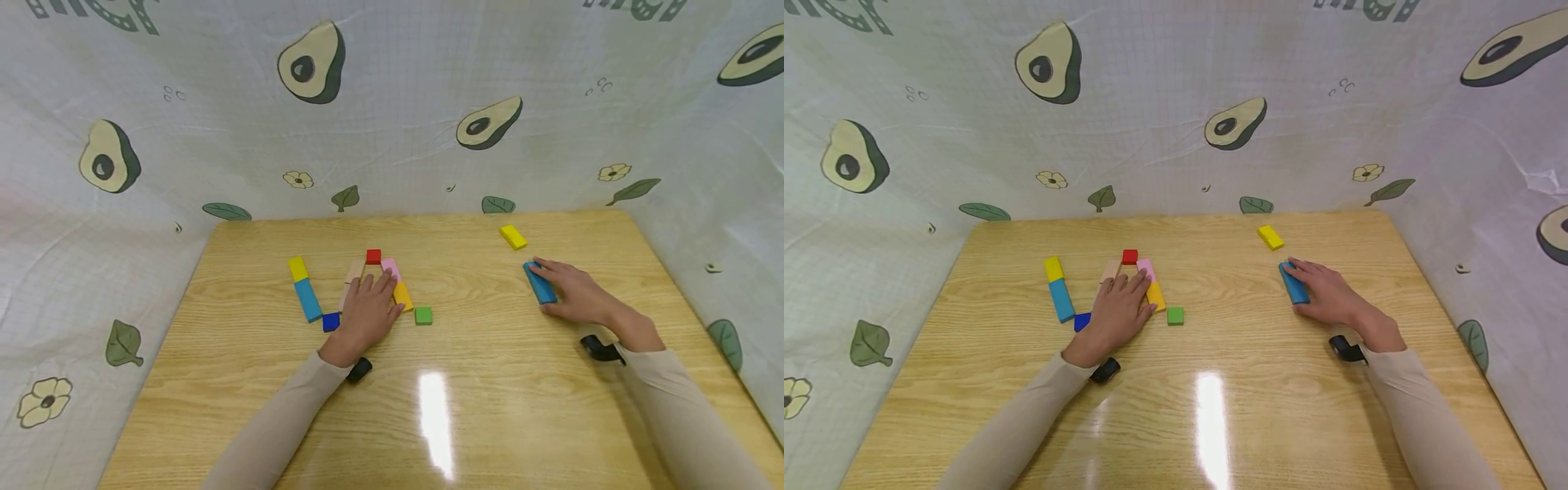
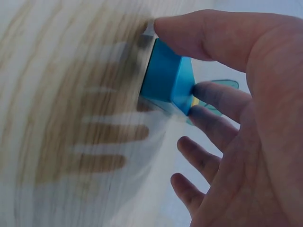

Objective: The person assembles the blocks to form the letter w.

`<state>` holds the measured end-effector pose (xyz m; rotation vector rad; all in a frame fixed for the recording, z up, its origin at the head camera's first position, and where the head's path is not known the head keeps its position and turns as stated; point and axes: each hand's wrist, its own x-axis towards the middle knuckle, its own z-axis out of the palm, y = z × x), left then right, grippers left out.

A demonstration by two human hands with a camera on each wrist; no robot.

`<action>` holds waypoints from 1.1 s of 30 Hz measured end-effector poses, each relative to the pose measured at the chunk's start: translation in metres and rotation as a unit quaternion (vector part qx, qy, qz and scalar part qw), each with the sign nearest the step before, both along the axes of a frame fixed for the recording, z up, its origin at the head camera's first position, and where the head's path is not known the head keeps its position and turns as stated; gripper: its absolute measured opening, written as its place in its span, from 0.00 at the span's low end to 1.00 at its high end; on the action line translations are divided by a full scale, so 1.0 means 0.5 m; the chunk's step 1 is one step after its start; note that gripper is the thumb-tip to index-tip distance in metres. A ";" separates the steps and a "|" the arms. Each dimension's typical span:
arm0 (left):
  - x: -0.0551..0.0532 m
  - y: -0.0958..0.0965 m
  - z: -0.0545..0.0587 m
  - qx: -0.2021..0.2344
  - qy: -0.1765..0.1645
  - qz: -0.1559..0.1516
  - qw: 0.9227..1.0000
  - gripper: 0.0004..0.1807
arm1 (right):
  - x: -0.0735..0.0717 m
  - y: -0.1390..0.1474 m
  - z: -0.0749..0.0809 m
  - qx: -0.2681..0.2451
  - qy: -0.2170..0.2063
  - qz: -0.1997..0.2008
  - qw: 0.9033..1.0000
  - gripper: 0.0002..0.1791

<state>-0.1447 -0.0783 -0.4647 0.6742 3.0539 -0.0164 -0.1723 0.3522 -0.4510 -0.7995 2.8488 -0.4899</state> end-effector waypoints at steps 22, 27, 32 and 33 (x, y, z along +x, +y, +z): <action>-0.001 0.001 -0.003 0.003 0.001 0.000 1.000 0.35 | -0.005 -0.002 0.000 -0.007 0.016 -0.012 1.000 0.45; 0.001 0.001 -0.003 0.000 0.001 0.000 1.000 0.35 | 0.007 -0.028 -0.006 -0.026 0.020 -0.030 0.999 0.46; 0.002 0.000 -0.003 -0.001 -0.003 0.003 1.000 0.35 | 0.020 -0.077 -0.007 -0.025 0.017 -0.055 0.998 0.47; 0.002 0.000 -0.003 0.000 -0.004 0.004 1.000 0.35 | 0.022 -0.088 -0.007 -0.023 0.021 -0.057 0.998 0.48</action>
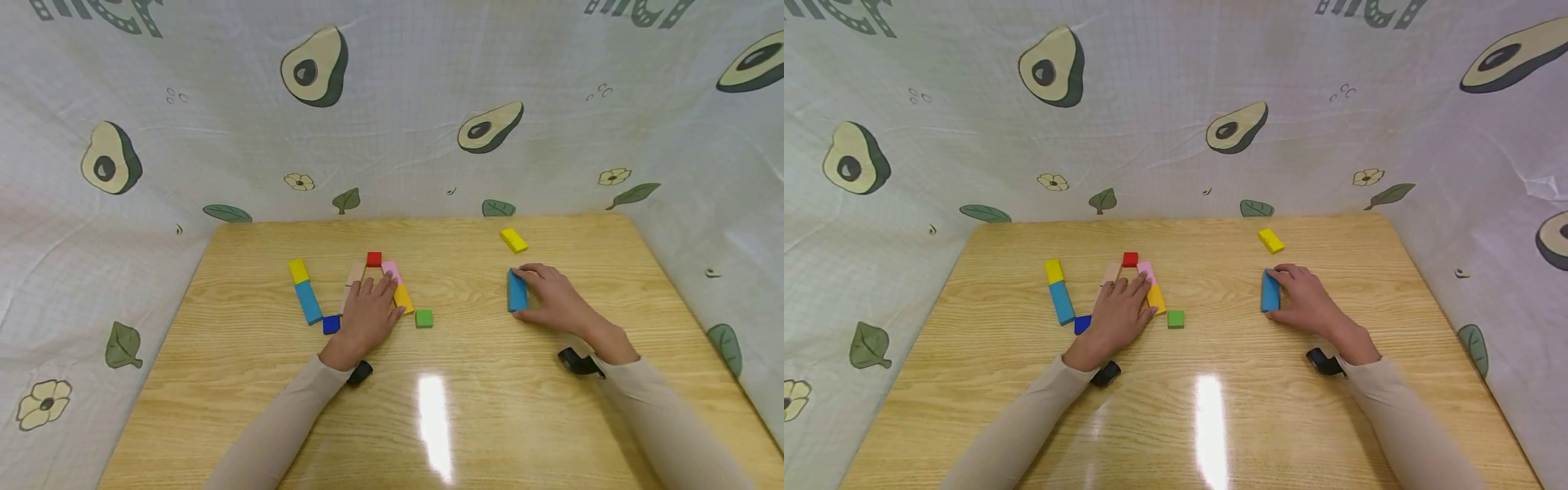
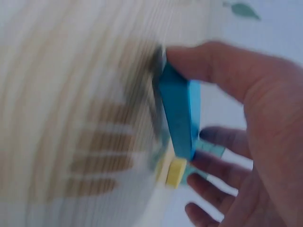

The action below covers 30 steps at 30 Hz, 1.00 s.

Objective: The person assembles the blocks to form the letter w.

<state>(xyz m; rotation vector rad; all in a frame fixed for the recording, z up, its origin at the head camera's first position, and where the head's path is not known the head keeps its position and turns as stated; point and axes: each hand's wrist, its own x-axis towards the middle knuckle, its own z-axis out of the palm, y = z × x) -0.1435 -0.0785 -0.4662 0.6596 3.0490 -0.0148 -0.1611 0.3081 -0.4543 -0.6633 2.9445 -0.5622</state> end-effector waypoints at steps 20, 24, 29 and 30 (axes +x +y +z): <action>-0.001 -0.002 -0.003 0.010 0.005 0.001 1.000 0.35 | 0.022 -0.193 0.001 0.005 0.046 0.013 0.999 0.48; 0.000 -0.002 -0.004 0.010 0.006 0.001 1.000 0.34 | 0.022 -0.217 -0.001 0.002 0.049 0.013 0.999 0.48; 0.000 0.000 -0.003 0.007 0.004 0.001 1.000 0.34 | 0.023 -0.240 -0.002 0.003 0.053 0.015 0.998 0.48; 0.000 0.000 -0.003 0.006 0.006 0.001 1.000 0.34 | 0.023 -0.243 -0.003 0.004 0.054 0.017 0.998 0.48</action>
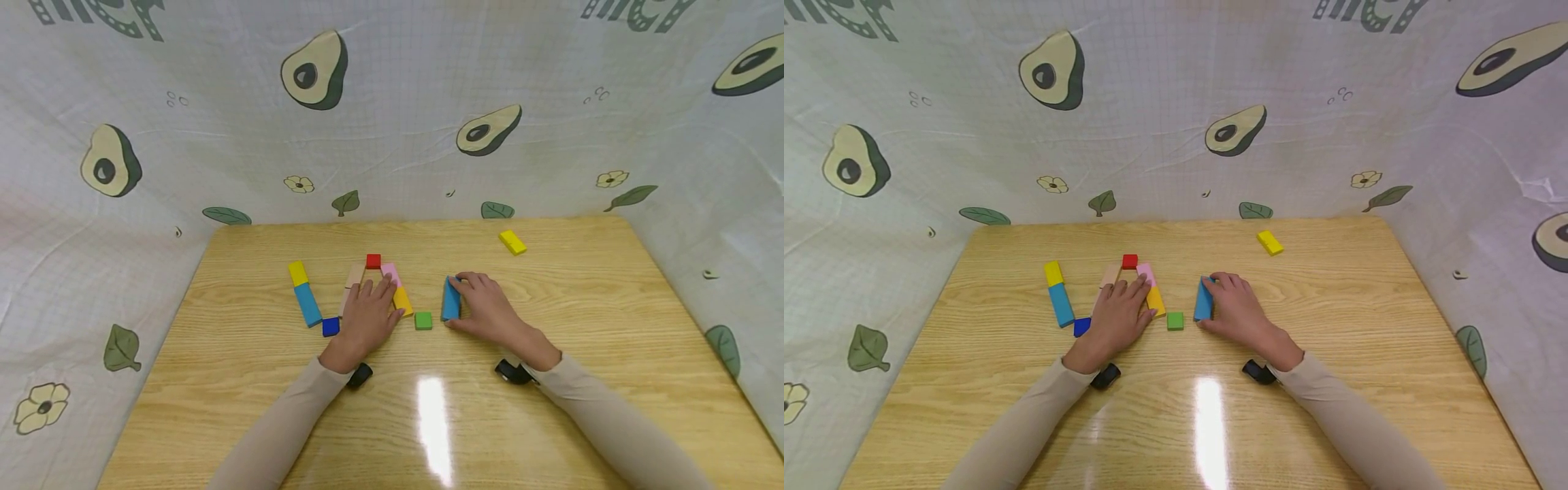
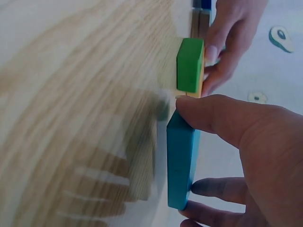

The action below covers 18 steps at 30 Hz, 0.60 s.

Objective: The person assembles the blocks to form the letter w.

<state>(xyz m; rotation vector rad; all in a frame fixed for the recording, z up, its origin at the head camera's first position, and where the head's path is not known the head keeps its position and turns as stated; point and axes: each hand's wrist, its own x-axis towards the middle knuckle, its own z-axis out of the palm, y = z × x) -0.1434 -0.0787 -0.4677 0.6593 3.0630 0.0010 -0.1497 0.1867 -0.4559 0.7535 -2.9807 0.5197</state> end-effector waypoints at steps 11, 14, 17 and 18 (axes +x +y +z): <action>0.004 0.001 0.002 -0.004 0.009 0.003 1.000 0.35 | -0.004 -0.026 -0.006 0.011 -0.010 -0.005 1.000 0.45; 0.006 0.001 0.003 -0.002 0.006 0.004 1.000 0.35 | -0.002 -0.031 -0.005 0.012 -0.011 -0.007 1.000 0.45; 0.005 0.002 0.003 -0.002 0.008 0.004 1.000 0.35 | -0.002 -0.033 -0.006 0.012 -0.007 -0.010 1.000 0.45; 0.004 0.002 0.003 -0.003 0.008 0.004 1.000 0.35 | -0.003 -0.033 -0.006 0.013 -0.006 -0.011 1.000 0.45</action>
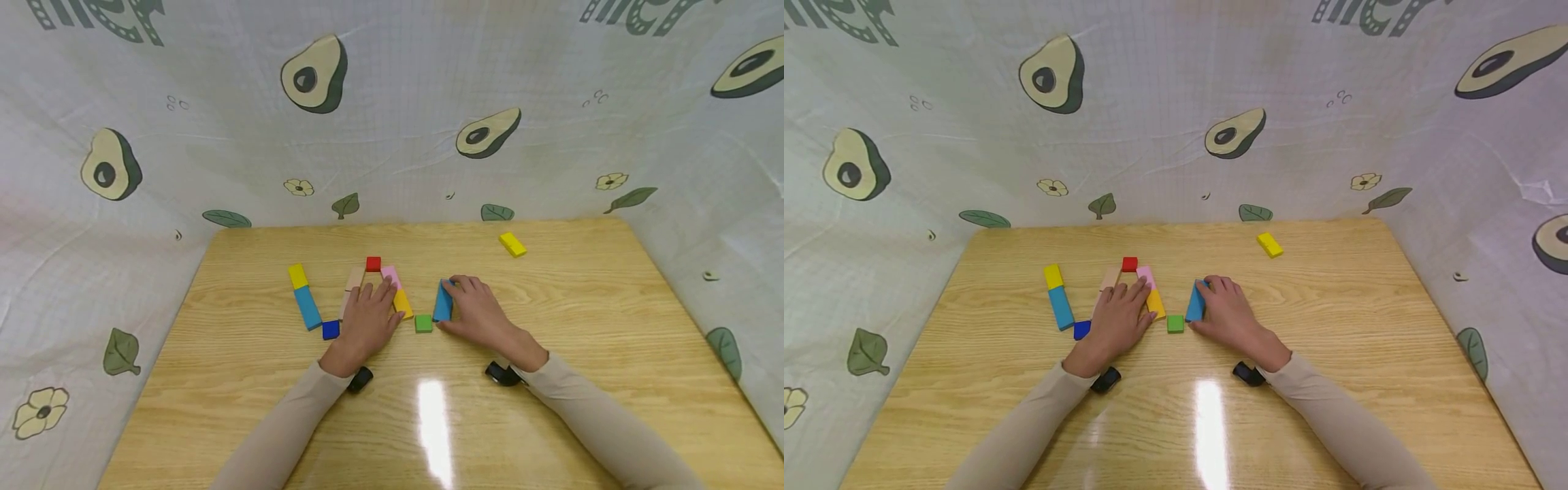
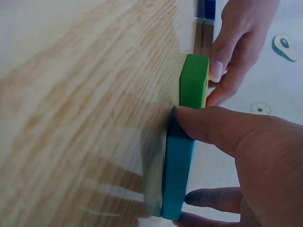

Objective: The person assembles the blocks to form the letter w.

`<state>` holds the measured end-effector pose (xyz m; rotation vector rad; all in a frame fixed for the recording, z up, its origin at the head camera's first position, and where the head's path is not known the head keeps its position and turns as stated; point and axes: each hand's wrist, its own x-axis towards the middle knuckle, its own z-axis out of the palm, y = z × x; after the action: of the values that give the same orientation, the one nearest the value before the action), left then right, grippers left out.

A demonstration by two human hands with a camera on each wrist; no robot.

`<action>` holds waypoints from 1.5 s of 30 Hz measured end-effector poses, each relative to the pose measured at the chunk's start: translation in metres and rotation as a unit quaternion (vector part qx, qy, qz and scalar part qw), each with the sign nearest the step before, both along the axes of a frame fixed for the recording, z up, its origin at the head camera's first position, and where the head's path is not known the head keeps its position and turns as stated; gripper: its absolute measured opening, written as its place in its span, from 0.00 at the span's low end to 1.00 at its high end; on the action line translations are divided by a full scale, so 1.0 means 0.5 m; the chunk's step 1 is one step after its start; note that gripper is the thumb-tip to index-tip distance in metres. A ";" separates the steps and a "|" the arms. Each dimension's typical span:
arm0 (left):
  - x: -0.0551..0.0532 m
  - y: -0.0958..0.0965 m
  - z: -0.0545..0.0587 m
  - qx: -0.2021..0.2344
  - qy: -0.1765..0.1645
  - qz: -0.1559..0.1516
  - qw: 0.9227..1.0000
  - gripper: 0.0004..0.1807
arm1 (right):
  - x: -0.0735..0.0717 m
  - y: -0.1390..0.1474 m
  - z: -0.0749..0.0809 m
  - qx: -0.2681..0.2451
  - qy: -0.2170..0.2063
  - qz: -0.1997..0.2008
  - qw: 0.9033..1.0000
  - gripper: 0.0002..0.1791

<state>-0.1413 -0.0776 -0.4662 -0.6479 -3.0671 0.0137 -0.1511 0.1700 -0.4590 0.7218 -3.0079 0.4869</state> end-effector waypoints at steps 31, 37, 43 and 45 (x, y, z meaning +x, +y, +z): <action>0.000 -0.001 -0.001 0.001 0.007 -0.003 1.000 0.35 | -0.003 0.005 0.013 -0.014 -0.016 -0.011 1.000 0.46; 0.000 0.000 0.001 0.008 -0.002 -0.001 1.000 0.34 | -0.032 0.061 0.030 -0.022 -0.020 -0.043 0.999 0.41; 0.002 0.000 0.005 0.013 -0.005 0.000 1.000 0.34 | -0.073 0.138 0.040 -0.014 -0.006 -0.071 0.997 0.39; 0.002 0.000 0.005 0.014 -0.004 0.000 1.000 0.34 | -0.084 0.163 0.042 -0.012 -0.007 -0.078 0.997 0.40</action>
<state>-0.1405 -0.0777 -0.4639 -0.6497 -3.0694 -0.0330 -0.1931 0.2515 -0.4382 0.4798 -3.0325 0.5224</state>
